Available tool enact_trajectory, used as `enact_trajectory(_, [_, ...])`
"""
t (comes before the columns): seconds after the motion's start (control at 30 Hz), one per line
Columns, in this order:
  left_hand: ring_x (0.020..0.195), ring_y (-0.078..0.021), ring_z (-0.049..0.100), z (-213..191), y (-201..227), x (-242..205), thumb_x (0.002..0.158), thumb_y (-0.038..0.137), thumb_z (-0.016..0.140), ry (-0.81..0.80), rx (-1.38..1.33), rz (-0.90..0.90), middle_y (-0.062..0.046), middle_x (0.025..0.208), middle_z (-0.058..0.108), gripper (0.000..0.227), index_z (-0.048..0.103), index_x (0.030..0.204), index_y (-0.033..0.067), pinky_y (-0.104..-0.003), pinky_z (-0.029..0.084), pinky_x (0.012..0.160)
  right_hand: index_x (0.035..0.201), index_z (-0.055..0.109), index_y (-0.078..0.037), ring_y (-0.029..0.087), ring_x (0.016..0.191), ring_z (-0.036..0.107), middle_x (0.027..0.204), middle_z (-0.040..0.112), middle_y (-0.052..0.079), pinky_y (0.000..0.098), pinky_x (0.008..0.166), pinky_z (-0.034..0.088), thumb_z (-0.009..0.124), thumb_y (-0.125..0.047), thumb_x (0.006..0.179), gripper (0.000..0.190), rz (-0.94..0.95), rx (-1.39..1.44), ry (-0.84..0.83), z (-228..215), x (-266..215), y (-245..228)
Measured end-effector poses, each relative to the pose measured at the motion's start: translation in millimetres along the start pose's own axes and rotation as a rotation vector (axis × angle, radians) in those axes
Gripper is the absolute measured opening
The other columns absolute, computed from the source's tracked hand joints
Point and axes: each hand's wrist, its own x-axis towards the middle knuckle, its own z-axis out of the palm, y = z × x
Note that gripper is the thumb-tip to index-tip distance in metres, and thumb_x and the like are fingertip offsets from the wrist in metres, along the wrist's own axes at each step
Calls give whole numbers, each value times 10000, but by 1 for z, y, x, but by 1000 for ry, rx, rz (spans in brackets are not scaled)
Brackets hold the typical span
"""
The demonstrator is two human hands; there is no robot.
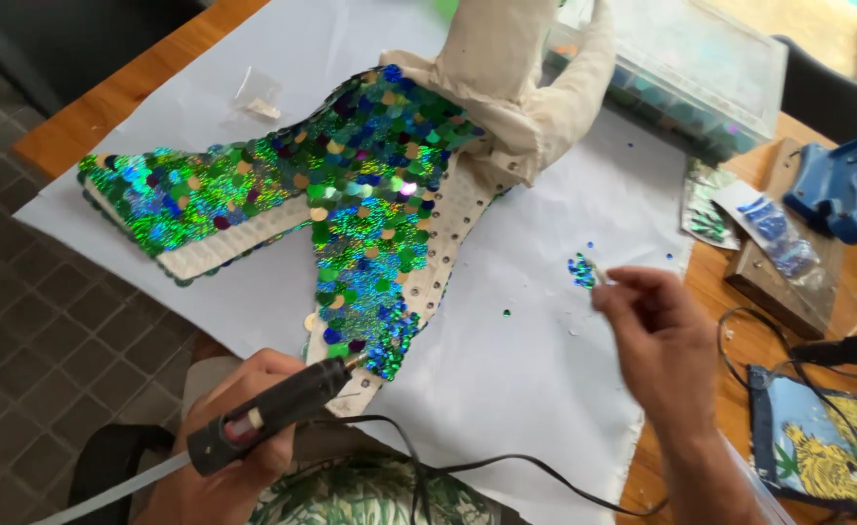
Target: Applying individual sequins to a garment using a hot glue gun and a placement tool
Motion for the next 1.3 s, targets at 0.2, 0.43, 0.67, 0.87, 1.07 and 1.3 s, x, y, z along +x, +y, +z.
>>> enact_trajectory(0.2, [577, -229, 483, 0, -27, -1, 788, 649, 590, -39, -240, -37, -23, 723, 609, 550, 794, 974, 174, -493, 398, 604, 842, 646, -131, 50, 545, 390, 580, 510, -48, 225, 524, 308, 822, -152, 869, 179, 154, 169, 0, -17, 27, 32])
enact_trajectory(0.43, [620, -229, 535, 7, -42, 7, 726, 638, 598, -25, -216, -107, -2, 809, 666, 625, 803, 1097, 180, -520, 410, 649, 1098, 742, 50, 149, 593, 421, 638, 527, 26, 264, 567, 319, 750, -25, 834, 274, 314, 751, -243, -16, 23, 41])
enact_trajectory(0.67, [823, -309, 729, 10, -36, 15, 688, 568, 591, -4, -211, -324, -16, 962, 730, 700, 706, 1320, 291, -638, 586, 831, 1022, 671, -14, 138, 522, 516, 753, 646, 98, 239, 478, 425, 631, -128, 1001, 123, 71, 460, -258, 38, -10, 49])
enact_trajectory(0.87, [557, -289, 608, 0, -13, 26, 816, 572, 550, -20, -12, -143, -42, 701, 680, 513, 750, 1170, 259, -549, 418, 637, 999, 660, -50, 127, 642, 613, 818, 701, 57, 247, 582, 477, 565, -215, 1026, 192, -98, 81, -279, 43, -16, 40])
enact_trajectory(1.07, [648, -141, 627, -4, 11, 35, 892, 544, 554, 36, 55, 75, 21, 720, 675, 426, 753, 971, 175, -303, 496, 644, 1000, 675, -59, 149, 751, 712, 832, 734, 44, 268, 698, 537, 566, -220, 1017, 196, -180, -34, -293, 43, -15, 43])
enact_trajectory(1.3, [780, -193, 636, -9, 19, 45, 944, 580, 465, 14, 203, 212, 20, 816, 642, 430, 652, 909, 194, -335, 463, 727, 970, 624, -43, 144, 562, 519, 777, 681, 115, 232, 514, 446, 572, -155, 1045, 144, 84, 343, -254, 46, -16, 49])
